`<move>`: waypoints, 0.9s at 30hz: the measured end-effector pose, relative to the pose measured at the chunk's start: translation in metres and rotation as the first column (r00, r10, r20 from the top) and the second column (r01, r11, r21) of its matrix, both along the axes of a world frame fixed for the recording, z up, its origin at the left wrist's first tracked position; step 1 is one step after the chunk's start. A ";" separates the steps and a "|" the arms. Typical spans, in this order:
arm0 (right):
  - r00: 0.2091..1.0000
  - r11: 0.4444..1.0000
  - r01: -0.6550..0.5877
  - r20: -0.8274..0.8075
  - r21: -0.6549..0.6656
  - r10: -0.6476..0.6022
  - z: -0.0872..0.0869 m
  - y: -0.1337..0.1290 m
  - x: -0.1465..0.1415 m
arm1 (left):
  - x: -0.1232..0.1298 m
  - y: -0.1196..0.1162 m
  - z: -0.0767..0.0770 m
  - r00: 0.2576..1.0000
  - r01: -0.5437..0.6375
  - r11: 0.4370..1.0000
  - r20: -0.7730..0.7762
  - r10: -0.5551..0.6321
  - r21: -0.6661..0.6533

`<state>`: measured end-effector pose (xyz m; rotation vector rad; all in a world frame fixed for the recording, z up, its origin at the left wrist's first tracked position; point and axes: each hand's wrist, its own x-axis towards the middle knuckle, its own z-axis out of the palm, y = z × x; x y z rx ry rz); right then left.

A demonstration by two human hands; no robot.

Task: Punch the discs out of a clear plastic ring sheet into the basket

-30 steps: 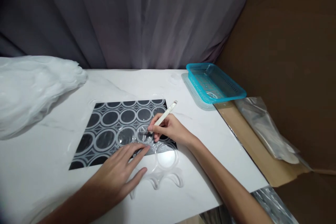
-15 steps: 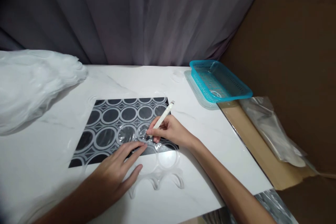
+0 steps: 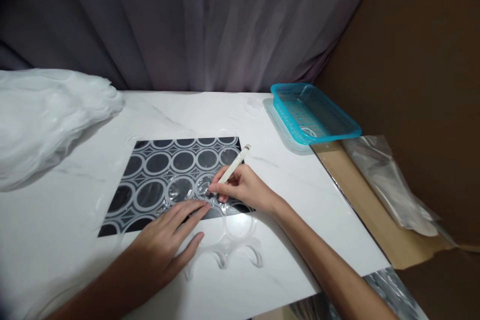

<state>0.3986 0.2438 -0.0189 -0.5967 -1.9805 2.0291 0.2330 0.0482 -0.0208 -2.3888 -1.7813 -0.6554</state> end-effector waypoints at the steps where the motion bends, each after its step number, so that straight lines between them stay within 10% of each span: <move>1: 1.000 1.000 0.002 0.005 0.018 -0.002 0.000 0.000 0.000 | 0.000 0.000 0.000 1.000 0.005 1.000 0.001 -0.005 -0.009; 5: 0.999 0.965 -0.026 -0.026 0.262 0.034 0.006 -0.005 0.005 | -0.002 0.001 -0.001 1.000 0.023 0.999 0.019 -0.022 -0.023; 7: 0.992 0.860 -0.072 -0.057 0.506 0.116 0.010 -0.010 0.010 | -0.002 0.001 -0.003 1.000 0.013 1.000 0.020 -0.013 0.007; 13: 0.971 0.171 -0.108 0.067 0.979 0.230 0.005 -0.033 0.025 | 0.005 -0.001 -0.002 0.999 -0.048 0.991 0.015 0.046 0.123; 16: 0.967 0.018 -0.072 0.065 0.997 0.245 -0.001 -0.038 0.028 | 0.006 -0.004 -0.001 0.996 -0.067 0.992 0.073 0.059 0.112; 23: 0.983 0.132 -0.085 0.062 0.988 0.171 0.004 -0.028 0.018 | 0.002 -0.009 -0.001 0.994 -0.059 0.998 0.090 0.057 0.018; 27: 0.981 0.412 0.102 -0.159 0.905 0.107 0.012 -0.006 -0.002 | 0.001 -0.009 0.004 0.995 -0.023 0.999 0.095 0.026 -0.036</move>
